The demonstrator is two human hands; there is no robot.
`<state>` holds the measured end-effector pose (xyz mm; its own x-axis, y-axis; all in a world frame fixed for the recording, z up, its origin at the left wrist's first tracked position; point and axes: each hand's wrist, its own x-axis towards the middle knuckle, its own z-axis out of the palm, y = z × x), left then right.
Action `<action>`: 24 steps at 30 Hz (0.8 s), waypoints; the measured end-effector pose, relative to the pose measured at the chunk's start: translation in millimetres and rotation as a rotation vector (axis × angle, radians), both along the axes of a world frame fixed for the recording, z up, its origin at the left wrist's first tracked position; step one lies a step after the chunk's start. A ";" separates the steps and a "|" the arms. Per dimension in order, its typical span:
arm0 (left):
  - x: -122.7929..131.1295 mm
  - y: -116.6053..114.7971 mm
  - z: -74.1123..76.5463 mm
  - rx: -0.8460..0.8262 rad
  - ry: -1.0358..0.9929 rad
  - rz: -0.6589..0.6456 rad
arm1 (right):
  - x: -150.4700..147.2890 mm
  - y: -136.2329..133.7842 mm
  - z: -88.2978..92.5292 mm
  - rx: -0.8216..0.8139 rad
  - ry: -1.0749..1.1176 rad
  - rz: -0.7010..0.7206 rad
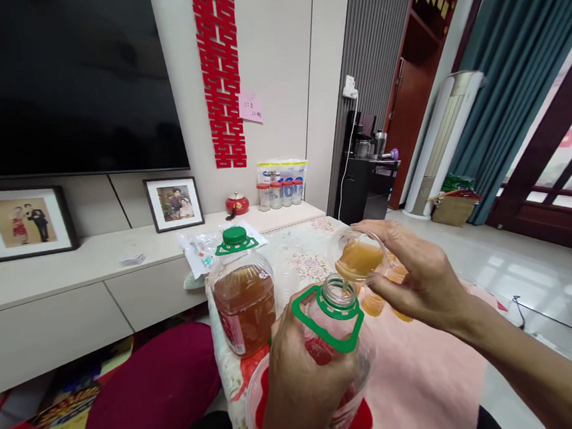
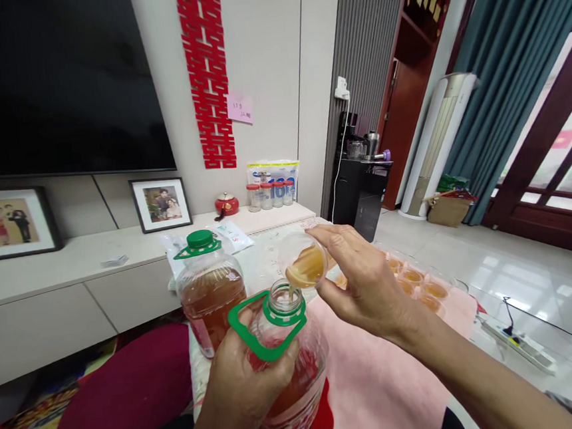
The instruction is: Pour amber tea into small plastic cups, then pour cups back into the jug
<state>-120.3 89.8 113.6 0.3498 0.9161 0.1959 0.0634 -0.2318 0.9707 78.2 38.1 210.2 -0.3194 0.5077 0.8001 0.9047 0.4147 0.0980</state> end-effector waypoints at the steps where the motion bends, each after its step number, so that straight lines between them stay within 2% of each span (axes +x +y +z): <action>1: -0.2 0.0 -1.1 0.003 -0.001 -0.001 | -0.3 0.3 0.7 0.003 -0.006 0.001; 11: 0.2 3.3 -6.2 0.033 0.024 0.006 | -1.8 -0.9 6.3 0.039 -0.081 -0.003; 24: 1.2 2.5 -5.8 0.029 0.003 0.020 | -2.7 -0.5 9.1 0.060 -0.143 -0.003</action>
<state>-119.1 92.3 107.9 0.3319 0.9171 0.2211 0.0711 -0.2580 0.9635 75.5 37.6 219.3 -0.4310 0.4615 0.7754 0.8809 0.4016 0.2506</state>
